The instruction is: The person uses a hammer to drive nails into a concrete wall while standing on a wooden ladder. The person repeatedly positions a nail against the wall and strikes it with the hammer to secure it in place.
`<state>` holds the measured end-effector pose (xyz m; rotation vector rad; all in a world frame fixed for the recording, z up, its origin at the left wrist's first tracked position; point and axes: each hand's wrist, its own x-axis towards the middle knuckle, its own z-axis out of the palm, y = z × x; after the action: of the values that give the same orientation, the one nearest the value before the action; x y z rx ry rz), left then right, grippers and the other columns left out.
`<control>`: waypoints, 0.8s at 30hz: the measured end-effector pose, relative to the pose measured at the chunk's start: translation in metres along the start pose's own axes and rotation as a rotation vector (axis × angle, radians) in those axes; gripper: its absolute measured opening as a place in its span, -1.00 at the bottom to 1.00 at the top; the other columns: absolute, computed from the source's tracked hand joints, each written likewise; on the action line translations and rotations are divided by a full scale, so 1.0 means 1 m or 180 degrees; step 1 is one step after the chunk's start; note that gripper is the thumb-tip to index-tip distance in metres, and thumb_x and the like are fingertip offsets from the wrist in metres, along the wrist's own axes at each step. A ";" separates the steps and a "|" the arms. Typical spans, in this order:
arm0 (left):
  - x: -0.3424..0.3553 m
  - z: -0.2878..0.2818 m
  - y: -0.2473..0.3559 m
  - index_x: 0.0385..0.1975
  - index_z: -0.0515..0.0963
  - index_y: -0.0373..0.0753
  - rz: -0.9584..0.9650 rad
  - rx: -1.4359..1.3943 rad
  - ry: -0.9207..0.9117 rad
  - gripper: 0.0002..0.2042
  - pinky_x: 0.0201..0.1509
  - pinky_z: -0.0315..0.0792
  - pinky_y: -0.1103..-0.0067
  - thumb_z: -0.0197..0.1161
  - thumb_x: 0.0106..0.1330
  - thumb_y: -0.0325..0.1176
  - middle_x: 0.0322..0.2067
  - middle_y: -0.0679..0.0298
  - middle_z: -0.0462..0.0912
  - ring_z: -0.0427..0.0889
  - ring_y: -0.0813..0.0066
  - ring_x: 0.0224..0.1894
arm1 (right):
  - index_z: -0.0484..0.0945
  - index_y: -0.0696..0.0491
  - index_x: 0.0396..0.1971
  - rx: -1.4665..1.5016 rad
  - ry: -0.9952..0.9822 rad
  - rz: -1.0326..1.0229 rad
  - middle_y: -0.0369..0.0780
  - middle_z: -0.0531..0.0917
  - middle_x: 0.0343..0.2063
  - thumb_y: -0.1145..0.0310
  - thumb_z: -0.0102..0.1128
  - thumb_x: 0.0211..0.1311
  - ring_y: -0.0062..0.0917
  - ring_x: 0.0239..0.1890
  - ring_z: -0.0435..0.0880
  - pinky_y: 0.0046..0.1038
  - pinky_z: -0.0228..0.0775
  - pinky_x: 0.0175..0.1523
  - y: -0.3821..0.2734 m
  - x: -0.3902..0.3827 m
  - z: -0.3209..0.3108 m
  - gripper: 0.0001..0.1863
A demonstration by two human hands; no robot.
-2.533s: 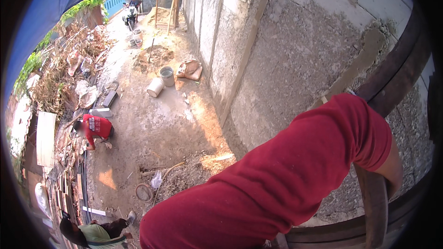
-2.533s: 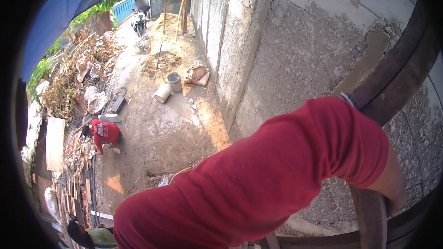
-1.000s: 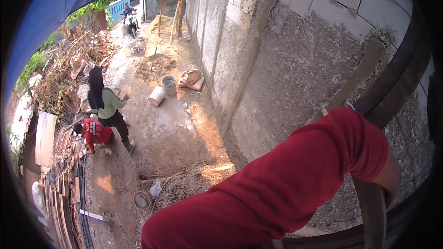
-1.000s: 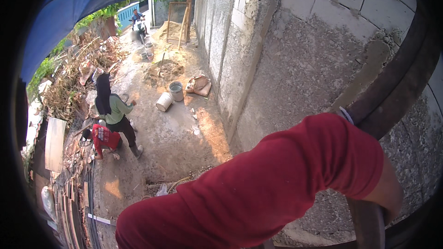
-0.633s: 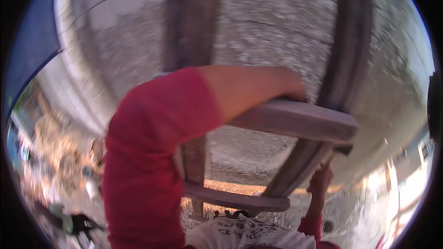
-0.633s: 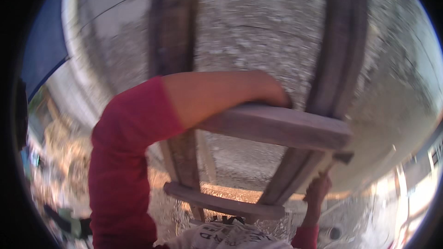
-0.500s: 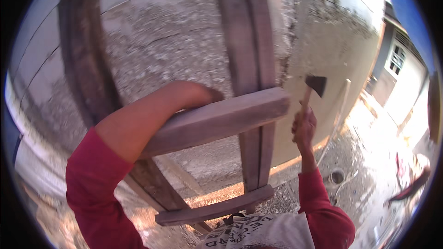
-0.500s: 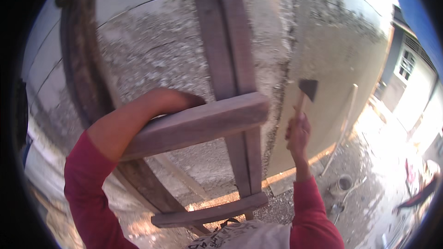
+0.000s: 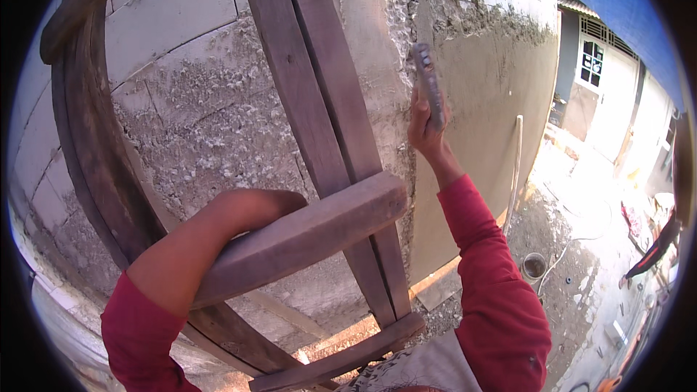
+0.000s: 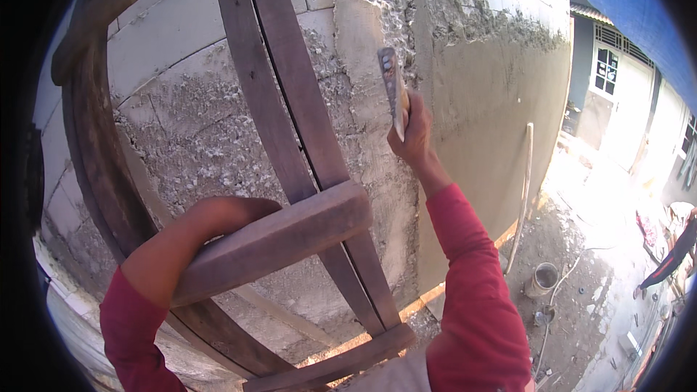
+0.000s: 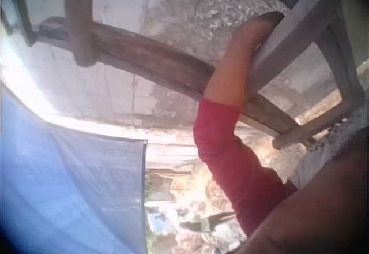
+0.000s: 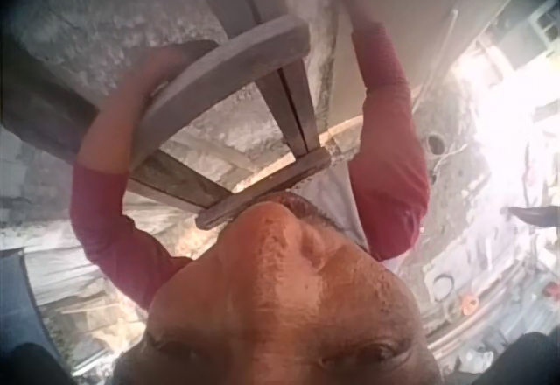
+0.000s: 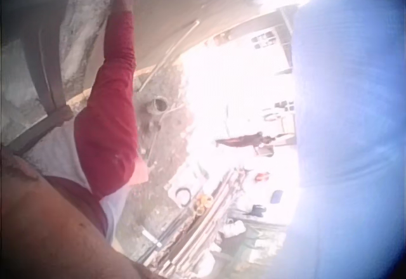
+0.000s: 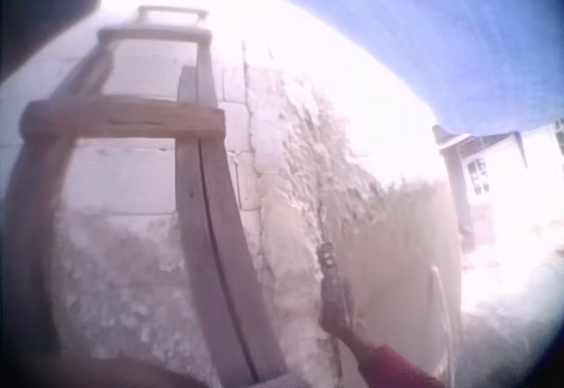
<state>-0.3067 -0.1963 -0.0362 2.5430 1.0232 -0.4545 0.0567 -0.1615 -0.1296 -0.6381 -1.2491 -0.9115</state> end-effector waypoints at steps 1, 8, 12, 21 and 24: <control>0.001 0.000 0.000 0.28 0.47 -0.20 -0.0060 0.0026 -0.0025 -0.51 0.32 0.32 0.33 -0.03 0.46 -0.10 0.25 0.10 0.54 0.54 0.22 0.25 | 0.42 0.22 -0.08 0.0189 0.0200 -0.0157 -0.12 0.52 -0.54 0.16 -0.13 0.53 -0.39 -0.59 0.51 -0.34 0.30 -0.48 0.005 0.023 0.010 -0.63; 0.008 0.006 -0.007 0.27 0.47 -0.23 -0.0140 -0.0085 -0.0169 -0.53 0.31 0.34 0.36 -0.03 0.47 -0.14 0.23 0.06 0.54 0.55 0.20 0.24 | 0.39 0.19 -0.28 0.1198 0.0612 -0.0735 -0.24 0.45 -0.54 -0.32 -0.30 0.47 -0.65 -0.62 0.34 -0.60 0.10 -0.58 0.006 0.145 0.051 -0.26; 0.010 0.003 -0.005 0.24 0.50 -0.26 -0.0121 0.0004 -0.0138 -0.53 0.27 0.37 0.36 0.00 0.45 -0.14 0.20 0.02 0.56 0.59 0.18 0.20 | 0.49 0.14 -0.23 -0.0385 0.0491 -0.0522 -0.05 0.57 -0.45 -0.06 -0.22 0.53 -0.19 -0.50 0.52 -0.20 0.33 -0.38 0.116 0.111 0.085 -0.47; 0.023 0.005 -0.014 0.20 0.50 -0.19 -0.0105 0.0123 -0.0292 -0.56 0.20 0.44 0.33 -0.04 0.43 -0.13 0.15 0.08 0.59 0.62 0.18 0.15 | 0.60 0.27 -0.23 -0.1700 -0.0796 0.1985 0.19 0.68 -0.29 -0.07 -0.19 0.52 0.12 -0.16 0.67 0.01 0.45 -0.08 0.117 0.097 0.080 -0.37; 0.021 0.006 -0.010 0.18 0.52 -0.27 -0.0080 -0.0011 -0.0267 -0.55 0.18 0.43 0.33 -0.02 0.43 -0.14 0.11 0.03 0.62 0.65 0.18 0.11 | 0.48 0.15 -0.43 -0.0882 -0.0186 0.0398 -0.17 0.50 -0.70 0.05 -0.17 0.59 -0.44 -0.69 0.47 -0.27 0.25 -0.57 0.091 0.142 0.076 -0.50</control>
<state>-0.3002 -0.1794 -0.0526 2.4881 1.0253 -0.5607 0.1033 -0.0843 0.0317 -0.9576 -1.1295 -0.9751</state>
